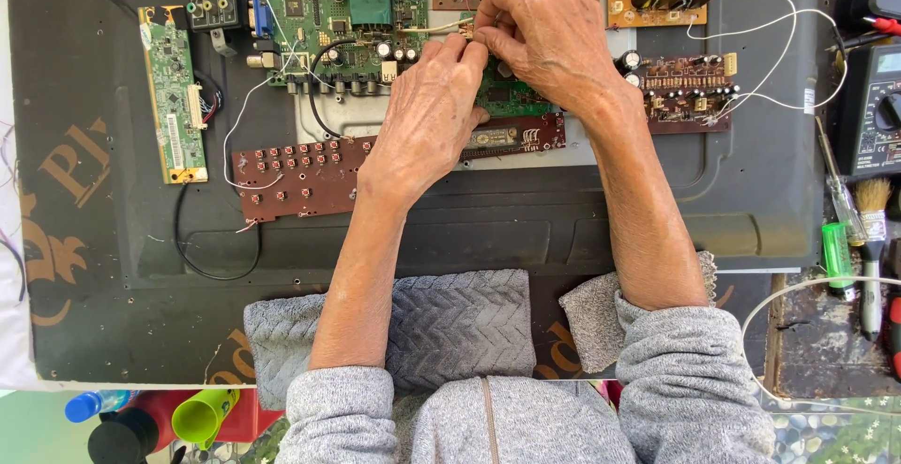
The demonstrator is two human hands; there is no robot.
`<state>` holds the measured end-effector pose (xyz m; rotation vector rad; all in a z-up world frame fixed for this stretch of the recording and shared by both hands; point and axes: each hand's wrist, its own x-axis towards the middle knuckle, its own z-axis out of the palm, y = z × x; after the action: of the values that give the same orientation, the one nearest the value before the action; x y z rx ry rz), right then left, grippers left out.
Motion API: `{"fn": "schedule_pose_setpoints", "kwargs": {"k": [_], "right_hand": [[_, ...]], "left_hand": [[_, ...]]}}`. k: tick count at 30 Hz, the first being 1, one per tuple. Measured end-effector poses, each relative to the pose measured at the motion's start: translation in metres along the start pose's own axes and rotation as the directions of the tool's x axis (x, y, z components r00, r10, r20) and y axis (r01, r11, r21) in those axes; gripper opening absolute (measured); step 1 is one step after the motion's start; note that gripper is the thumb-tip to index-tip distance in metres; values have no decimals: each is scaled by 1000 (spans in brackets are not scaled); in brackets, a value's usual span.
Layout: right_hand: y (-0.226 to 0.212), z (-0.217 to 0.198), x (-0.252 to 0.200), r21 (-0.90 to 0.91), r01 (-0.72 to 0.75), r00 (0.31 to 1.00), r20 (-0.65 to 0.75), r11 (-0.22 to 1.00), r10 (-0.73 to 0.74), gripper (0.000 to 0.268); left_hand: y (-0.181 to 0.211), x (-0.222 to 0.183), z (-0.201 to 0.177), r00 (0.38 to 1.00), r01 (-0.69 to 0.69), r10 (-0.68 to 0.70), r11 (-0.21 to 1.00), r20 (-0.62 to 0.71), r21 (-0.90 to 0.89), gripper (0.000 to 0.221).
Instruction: Connecting wires and ribbon cables to electronic circuit boards on a television panel.
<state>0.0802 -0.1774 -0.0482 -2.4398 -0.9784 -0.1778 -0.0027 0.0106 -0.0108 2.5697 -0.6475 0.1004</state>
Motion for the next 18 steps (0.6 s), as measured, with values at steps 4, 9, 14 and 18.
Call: {"fn": "schedule_pose_setpoints", "kwargs": {"k": [4,9,14,18], "right_hand": [[-3,-3,1,-13,-7,1000,-3,1000,7,10],[-1,-1,1,-9,-14,1000,7,1000,14,12],[2,1,-1,14,10,1000,5,1000,-10,12],[1,1,-2,2,5,1000,0,1000,-5,11]], "left_hand": [[-3,-1,3,999,-26,26,1000,-23,-2,36],[-5,2,-3,999,19,-17,999,36,-44,38],[-9,-1,-2,995,29,-21,995,95,-92,55],[-8,-2,-2,993,19,-14,999,113,-39,57]]}}
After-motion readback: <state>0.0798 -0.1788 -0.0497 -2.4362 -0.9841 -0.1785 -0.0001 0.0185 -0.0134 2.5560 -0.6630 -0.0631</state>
